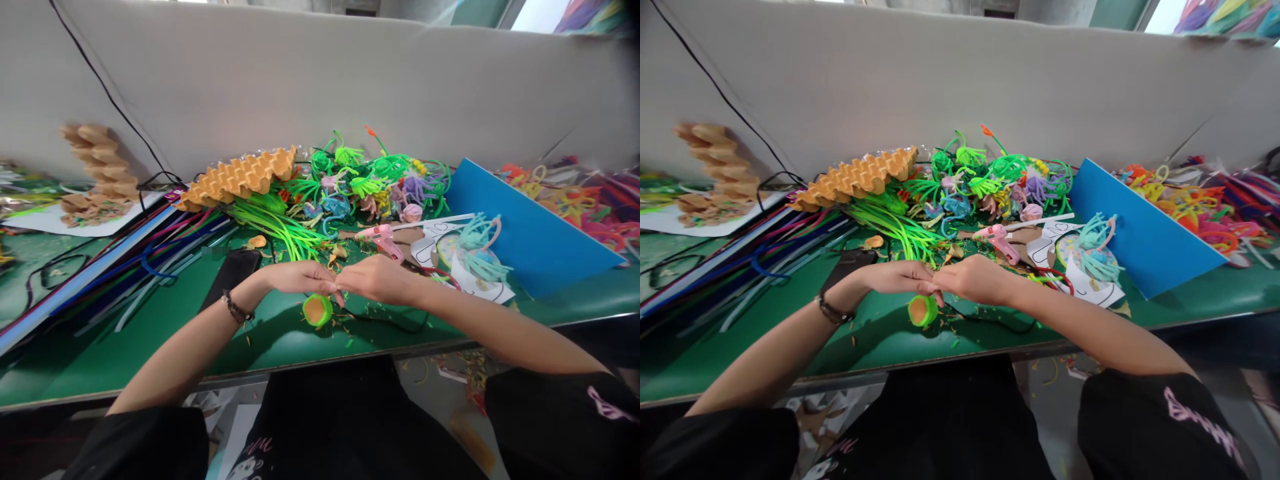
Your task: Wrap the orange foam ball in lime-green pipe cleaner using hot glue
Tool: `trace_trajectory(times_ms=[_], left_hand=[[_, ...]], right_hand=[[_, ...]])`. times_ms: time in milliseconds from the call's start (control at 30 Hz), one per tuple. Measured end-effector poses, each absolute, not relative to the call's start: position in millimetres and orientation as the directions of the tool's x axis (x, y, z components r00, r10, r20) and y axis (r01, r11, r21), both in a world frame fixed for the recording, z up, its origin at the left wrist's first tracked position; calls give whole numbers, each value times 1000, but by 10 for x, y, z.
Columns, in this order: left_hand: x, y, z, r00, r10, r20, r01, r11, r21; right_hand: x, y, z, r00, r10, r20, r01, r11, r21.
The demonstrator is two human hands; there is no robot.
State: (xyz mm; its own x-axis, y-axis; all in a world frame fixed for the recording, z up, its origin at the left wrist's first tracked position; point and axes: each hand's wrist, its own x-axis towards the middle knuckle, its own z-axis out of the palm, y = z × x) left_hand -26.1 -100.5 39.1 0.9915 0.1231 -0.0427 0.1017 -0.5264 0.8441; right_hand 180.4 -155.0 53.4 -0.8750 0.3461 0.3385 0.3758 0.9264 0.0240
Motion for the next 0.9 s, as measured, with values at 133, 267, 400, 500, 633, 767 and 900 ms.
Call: trace_trajectory(times_ms=[133,267,400,500,633,767,900], left_hand=[[-194,-1237,452,947,315,68,211,-766,607],[-120,-1367,491,884,459,86,406,-846,347],[-142,-1327,518,905,421,60,357,-828,432],[-171,-1246,520,923,385,15,301,-745,595],[-159,-1179,508,939,345,-14,267,-700,662],[-148,-1203,564,943,334,2,247,-701,669],[-149,-1246,662,949,314,-33,253,-691,677]], right_hand=[[1829,-1515,521,-714,699,30,491,531,-691],[1832,-1470,434,-640,758,-125,508,296,-809],[1836,-1507,463,-577,811,99,551,475,-686],[1868,-1567,551,-648,683,338,614,730,-299],[1934,-1626,580,-811,421,407,537,811,232],[1971,-1682,526,-835,326,444,519,736,435],[1972,-1742,510,-796,305,524,562,693,451]])
